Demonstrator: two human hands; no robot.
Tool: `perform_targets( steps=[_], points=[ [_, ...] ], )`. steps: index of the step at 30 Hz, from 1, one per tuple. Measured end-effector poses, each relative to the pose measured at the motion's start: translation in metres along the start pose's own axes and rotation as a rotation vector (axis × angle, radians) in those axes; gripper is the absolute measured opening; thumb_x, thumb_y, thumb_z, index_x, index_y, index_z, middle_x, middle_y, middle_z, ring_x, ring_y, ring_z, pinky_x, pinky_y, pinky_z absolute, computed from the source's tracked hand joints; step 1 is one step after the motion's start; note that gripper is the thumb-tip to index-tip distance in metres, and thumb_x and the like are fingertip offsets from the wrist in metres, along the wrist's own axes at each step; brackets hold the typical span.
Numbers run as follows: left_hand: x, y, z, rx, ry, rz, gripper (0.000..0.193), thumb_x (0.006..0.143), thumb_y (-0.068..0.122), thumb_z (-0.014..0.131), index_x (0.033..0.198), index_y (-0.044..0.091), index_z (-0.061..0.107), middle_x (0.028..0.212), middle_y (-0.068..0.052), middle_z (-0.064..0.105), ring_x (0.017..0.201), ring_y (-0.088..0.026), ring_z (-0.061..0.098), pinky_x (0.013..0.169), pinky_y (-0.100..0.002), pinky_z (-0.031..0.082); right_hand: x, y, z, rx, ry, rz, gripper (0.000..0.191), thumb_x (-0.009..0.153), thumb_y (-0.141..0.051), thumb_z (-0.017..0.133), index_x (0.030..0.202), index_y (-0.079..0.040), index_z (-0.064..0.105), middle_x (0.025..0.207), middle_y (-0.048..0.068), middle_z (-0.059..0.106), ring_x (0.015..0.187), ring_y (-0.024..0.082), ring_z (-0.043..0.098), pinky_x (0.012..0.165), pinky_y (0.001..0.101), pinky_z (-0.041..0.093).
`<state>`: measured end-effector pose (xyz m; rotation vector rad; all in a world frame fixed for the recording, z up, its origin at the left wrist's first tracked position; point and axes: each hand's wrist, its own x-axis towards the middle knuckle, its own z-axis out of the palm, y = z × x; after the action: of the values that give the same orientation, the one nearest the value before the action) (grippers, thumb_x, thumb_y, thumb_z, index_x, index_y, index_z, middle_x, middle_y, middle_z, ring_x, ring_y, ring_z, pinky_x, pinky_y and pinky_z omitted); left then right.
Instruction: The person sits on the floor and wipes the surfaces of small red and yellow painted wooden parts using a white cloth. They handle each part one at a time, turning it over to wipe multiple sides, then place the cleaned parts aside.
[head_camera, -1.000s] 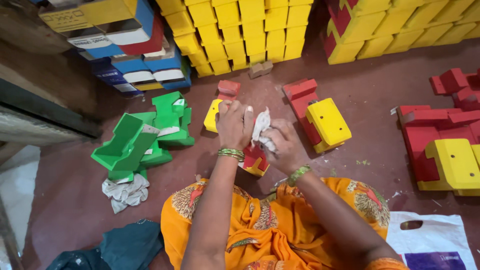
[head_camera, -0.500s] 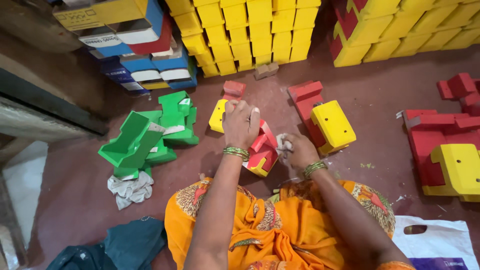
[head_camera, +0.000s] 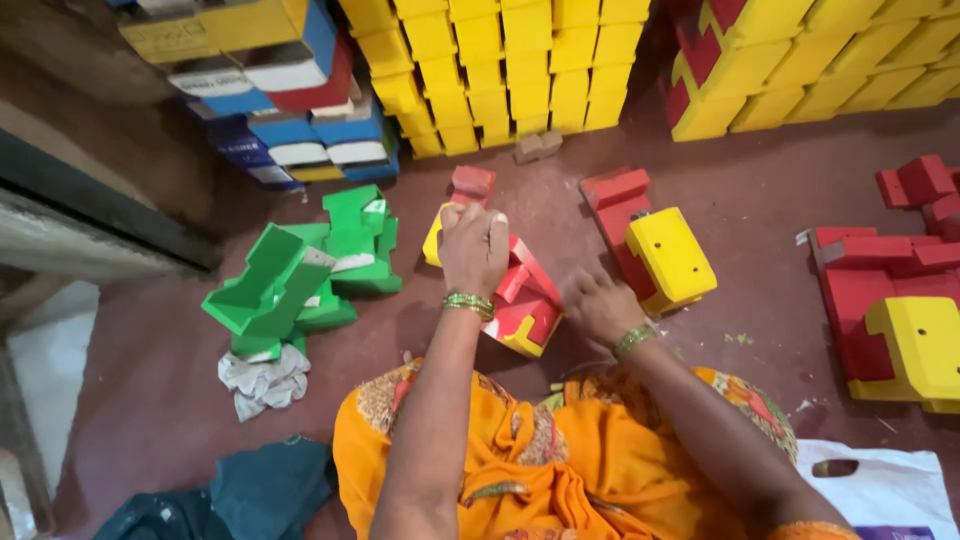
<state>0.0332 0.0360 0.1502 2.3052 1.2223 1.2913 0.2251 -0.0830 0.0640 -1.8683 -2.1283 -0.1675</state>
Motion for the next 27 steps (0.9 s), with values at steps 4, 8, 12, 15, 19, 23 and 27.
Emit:
perform_targets(
  steps=[4,8,12,15,19,23,27],
  points=[
    [0.0,0.004,0.0,0.037,0.014,-0.026,0.021,0.094,0.029,0.061,0.088,0.014,0.074,0.097,-0.003,0.067,0.109,-0.031,0.055,0.09,-0.049,0.045,-0.004,-0.003,-0.018,0.056,0.066,0.149,0.017,0.086,-0.027,0.076,0.101,-0.018,0.074,0.103,0.005,0.069,0.095,0.031,0.065,0.075,0.043,0.056],
    [0.001,0.012,0.005,0.096,-0.027,-0.042,0.021,0.092,0.03,0.061,0.085,0.015,0.074,0.097,-0.005,0.067,0.107,-0.032,0.055,0.088,-0.05,0.044,0.009,-0.028,-0.033,0.149,0.526,-0.09,0.019,0.085,-0.016,0.073,0.104,-0.019,0.072,0.107,0.006,0.067,0.1,0.029,0.065,0.083,0.0408,0.057],
    [0.0,0.012,0.005,0.066,0.031,-0.02,0.021,0.094,0.029,0.059,0.084,0.017,0.073,0.098,-0.004,0.067,0.108,-0.033,0.054,0.089,-0.05,0.044,0.011,-0.036,-0.027,0.112,0.453,-0.151,0.031,0.078,-0.013,0.069,0.11,-0.011,0.069,0.115,0.009,0.066,0.108,0.033,0.062,0.09,0.0445,0.058],
    [-0.001,0.005,0.002,0.056,0.034,-0.092,0.023,0.095,0.029,0.058,0.084,0.016,0.072,0.092,-0.002,0.067,0.106,-0.031,0.055,0.091,-0.048,0.046,0.007,-0.025,-0.022,-0.011,0.037,-0.064,0.036,0.073,-0.01,0.07,0.108,-0.016,0.072,0.122,0.003,0.068,0.108,0.029,0.063,0.079,0.0434,0.058],
    [-0.004,-0.001,0.0,0.08,0.094,-0.045,0.022,0.095,0.028,0.058,0.085,0.017,0.073,0.093,-0.001,0.066,0.109,-0.031,0.055,0.094,-0.049,0.044,0.01,-0.015,-0.034,0.091,-0.217,0.376,0.02,0.091,-0.025,0.069,0.106,-0.013,0.071,0.122,0.009,0.065,0.111,0.032,0.062,0.082,0.0491,0.056],
    [-0.006,0.005,0.006,0.078,0.076,-0.042,0.021,0.095,0.028,0.059,0.084,0.017,0.073,0.093,0.0,0.067,0.108,-0.031,0.055,0.092,-0.049,0.043,0.021,-0.021,-0.045,0.327,0.387,0.059,0.033,0.074,-0.016,0.077,0.105,-0.013,0.068,0.122,0.011,0.061,0.11,0.036,0.06,0.087,0.0477,0.055],
    [-0.004,0.008,0.011,0.092,0.079,-0.015,0.018,0.093,0.028,0.061,0.085,0.016,0.074,0.095,-0.001,0.067,0.107,-0.031,0.054,0.092,-0.049,0.043,0.023,-0.014,-0.012,0.336,0.372,-0.11,0.027,0.08,-0.015,0.079,0.104,-0.012,0.068,0.116,0.01,0.062,0.106,0.038,0.059,0.092,0.0485,0.052]
  ],
)
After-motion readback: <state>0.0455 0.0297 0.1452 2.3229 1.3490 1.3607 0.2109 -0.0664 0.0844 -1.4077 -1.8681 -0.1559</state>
